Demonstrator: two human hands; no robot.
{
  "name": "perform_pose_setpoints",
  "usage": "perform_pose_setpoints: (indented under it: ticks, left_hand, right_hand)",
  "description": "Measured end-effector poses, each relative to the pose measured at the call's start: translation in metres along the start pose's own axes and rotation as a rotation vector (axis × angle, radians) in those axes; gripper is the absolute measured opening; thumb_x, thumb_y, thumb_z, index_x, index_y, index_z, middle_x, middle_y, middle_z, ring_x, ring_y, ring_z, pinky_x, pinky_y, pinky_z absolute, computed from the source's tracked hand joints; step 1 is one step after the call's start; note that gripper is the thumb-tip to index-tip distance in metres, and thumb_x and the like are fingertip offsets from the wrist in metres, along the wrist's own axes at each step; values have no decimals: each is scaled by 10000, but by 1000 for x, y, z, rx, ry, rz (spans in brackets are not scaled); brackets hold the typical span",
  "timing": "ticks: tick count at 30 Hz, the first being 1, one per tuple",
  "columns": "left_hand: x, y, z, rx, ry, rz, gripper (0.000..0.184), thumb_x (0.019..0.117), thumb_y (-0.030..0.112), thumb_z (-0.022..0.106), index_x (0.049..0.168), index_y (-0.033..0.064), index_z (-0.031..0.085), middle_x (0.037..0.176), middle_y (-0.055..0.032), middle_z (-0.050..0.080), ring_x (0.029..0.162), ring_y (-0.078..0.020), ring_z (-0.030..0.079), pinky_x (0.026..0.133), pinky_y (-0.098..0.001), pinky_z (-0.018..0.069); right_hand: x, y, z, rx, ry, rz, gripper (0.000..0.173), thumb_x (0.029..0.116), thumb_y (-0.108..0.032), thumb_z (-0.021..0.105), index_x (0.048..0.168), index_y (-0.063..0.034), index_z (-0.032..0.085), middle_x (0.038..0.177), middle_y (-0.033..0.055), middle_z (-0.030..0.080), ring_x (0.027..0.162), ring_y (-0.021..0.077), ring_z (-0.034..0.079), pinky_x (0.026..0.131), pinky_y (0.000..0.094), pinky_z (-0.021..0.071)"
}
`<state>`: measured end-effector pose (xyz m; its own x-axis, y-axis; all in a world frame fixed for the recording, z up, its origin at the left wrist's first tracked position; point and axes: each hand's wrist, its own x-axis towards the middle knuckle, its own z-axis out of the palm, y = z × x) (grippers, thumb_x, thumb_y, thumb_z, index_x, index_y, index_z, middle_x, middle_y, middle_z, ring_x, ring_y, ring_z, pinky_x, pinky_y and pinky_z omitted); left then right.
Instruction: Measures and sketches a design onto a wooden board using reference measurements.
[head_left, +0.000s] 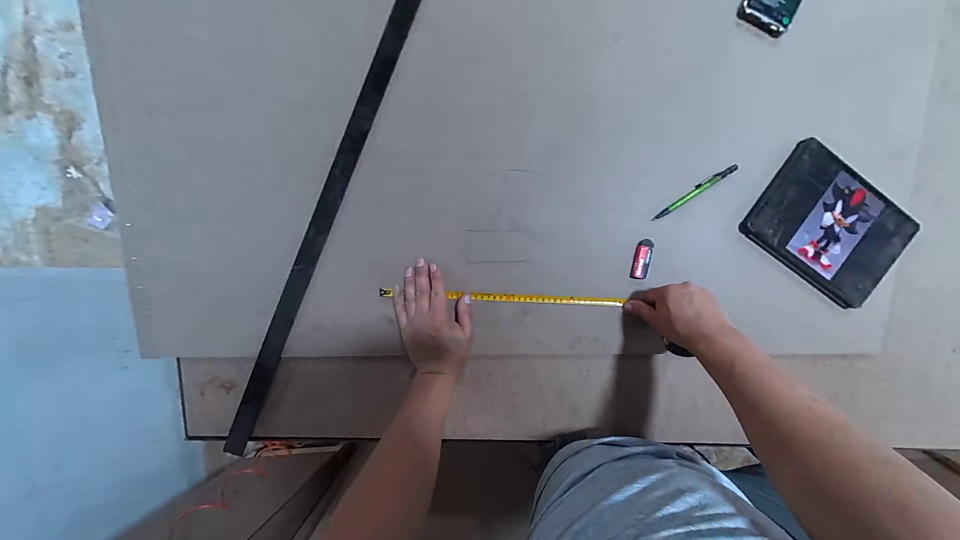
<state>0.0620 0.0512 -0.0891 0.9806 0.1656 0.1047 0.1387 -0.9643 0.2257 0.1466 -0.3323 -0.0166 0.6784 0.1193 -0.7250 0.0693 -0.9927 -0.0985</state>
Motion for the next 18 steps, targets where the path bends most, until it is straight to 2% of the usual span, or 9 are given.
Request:
perform_pose_setpoints:
  ticks: [5, 18]
  left_hand:
    - [-1, 1, 1, 9, 8, -5, 665, 1050, 510, 406, 1584, 113, 408, 1681, -72, 320, 1565, -261, 262, 1268, -533, 206]
    - [-1, -5, 3, 39, 51, 3, 666, 1049, 518, 388, 1582, 119, 415, 1666, -73, 352, 1552, -261, 295, 1261, -514, 224]
  right_hand:
    - [2, -1, -4, -12, -34, 1, 576, 1006, -664, 471, 851, -165, 713, 812, 103, 694, 819, 326, 700, 653, 578, 538]
    - [3, -8, -15, -57, -52, 7, 566, 1005, -650, 491, 844, -150, 703, 821, 117, 689, 837, 340, 697, 657, 582, 534]
